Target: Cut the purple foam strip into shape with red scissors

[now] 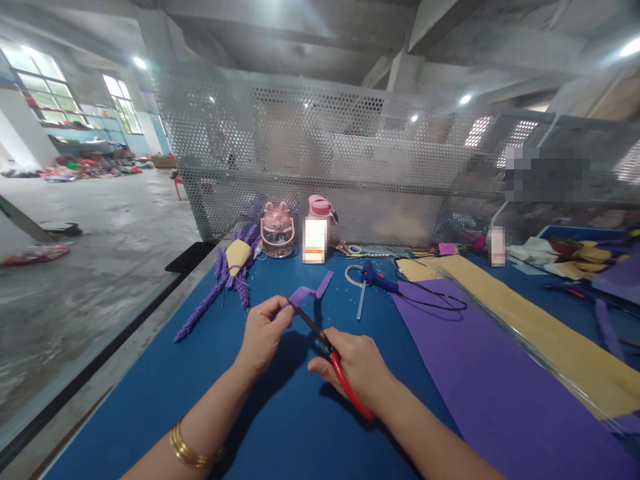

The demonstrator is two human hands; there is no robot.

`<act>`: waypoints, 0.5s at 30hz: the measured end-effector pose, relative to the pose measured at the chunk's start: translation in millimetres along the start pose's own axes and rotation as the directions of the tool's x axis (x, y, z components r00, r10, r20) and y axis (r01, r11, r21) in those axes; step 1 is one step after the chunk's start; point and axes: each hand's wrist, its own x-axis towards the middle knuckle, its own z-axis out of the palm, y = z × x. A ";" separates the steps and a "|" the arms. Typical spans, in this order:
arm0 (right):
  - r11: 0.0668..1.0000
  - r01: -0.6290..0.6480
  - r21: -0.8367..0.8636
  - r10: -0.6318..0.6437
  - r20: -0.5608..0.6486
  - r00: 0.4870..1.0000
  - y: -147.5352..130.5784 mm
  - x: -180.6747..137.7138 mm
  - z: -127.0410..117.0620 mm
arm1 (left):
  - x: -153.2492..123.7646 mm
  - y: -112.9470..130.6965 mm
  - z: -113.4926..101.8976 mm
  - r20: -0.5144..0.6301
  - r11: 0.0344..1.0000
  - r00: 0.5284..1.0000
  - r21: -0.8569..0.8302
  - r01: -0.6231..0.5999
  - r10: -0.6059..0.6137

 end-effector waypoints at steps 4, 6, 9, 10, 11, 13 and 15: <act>0.998 0.027 -0.054 -0.029 -0.032 0.999 3.6 0.5 5.2 | -1.0 -0.5 1.1 0.007 1.000 1.000 -0.021 0.007 -0.007; 0.997 0.035 -0.070 -0.038 -0.045 0.998 4.3 0.7 6.7 | -1.0 -1.1 1.3 0.011 0.999 1.000 -0.032 0.016 -0.016; 0.995 0.036 -0.091 -0.041 -0.054 0.998 4.4 0.8 7.5 | -0.1 -2.7 1.4 0.022 0.999 0.999 -0.045 0.026 -0.025; 0.995 0.035 -0.097 -0.040 -0.051 0.998 4.4 0.7 7.5 | 0.4 -3.3 1.5 0.028 0.998 0.999 -0.054 0.028 -0.026; 0.994 0.036 -0.101 -0.041 -0.047 0.998 4.4 0.7 7.5 | 0.8 -3.9 1.5 0.032 0.997 0.999 -0.072 0.031 -0.029; 0.994 0.039 -0.105 -0.044 -0.043 0.998 4.6 0.6 7.3 | 1.4 -4.6 1.6 0.049 0.994 0.998 -0.105 0.038 -0.033; 0.993 0.043 -0.106 -0.048 -0.045 0.998 5.1 0.6 7.2 | 1.4 -4.5 1.3 0.056 0.992 0.998 -0.116 0.044 -0.038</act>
